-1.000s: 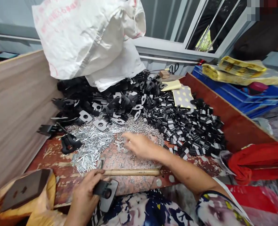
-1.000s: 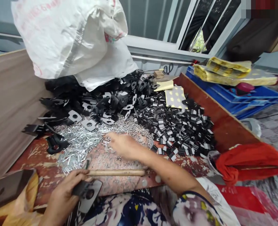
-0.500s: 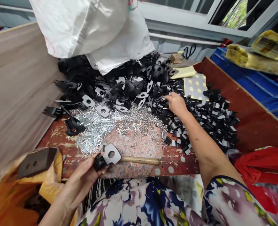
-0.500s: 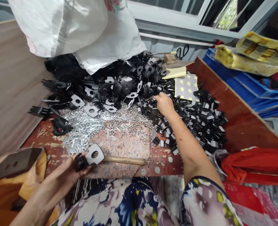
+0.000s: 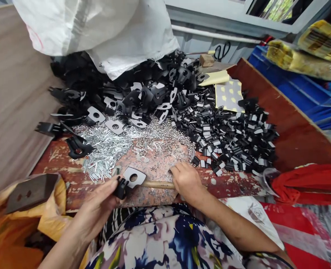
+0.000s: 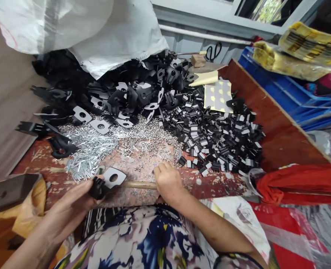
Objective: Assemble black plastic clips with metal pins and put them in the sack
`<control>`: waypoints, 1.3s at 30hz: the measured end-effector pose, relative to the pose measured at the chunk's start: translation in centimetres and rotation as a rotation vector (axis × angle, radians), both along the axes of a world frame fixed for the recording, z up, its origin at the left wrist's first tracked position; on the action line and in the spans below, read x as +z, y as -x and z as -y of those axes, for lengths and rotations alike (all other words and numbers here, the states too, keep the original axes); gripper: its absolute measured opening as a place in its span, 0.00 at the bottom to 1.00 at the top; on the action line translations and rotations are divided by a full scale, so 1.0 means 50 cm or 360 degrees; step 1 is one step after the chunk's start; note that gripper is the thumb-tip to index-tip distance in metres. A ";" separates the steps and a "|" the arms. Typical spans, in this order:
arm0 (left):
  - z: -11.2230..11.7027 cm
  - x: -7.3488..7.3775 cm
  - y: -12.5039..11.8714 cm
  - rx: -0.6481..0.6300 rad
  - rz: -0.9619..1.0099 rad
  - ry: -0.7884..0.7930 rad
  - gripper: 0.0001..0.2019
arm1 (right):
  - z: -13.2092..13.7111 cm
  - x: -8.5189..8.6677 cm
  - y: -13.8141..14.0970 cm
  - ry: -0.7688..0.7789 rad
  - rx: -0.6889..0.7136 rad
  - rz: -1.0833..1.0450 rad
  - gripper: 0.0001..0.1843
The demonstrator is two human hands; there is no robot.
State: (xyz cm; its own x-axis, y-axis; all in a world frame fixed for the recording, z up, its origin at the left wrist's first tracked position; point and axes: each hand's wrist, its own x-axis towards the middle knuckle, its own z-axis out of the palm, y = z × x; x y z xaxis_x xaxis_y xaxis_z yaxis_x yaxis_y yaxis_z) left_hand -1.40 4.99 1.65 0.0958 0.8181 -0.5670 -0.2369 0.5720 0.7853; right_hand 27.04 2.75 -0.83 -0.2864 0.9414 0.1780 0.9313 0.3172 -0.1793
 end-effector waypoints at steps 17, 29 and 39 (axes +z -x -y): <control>0.009 -0.001 -0.156 -0.0473 0.0268 -0.0396 0.10 | -0.007 0.036 0.067 -0.0412 0.0005 -0.1083 0.17; -0.013 -0.011 -0.121 -0.0617 0.0079 -0.0451 0.09 | -0.028 0.038 -0.014 0.0358 0.0251 -0.1272 0.16; -0.016 -0.020 -0.129 -0.0462 0.0131 -0.0269 0.12 | -0.116 -0.006 -0.161 -0.0076 0.0007 -0.0471 0.08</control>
State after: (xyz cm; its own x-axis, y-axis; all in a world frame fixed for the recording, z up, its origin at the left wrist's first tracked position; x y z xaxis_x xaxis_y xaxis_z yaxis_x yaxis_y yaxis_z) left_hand 5.04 5.78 0.66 0.3783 0.8318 -0.4062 -0.1501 0.4881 0.8598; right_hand 35.10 8.56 -1.12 -0.2196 0.9288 0.2983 0.8394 0.3358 -0.4274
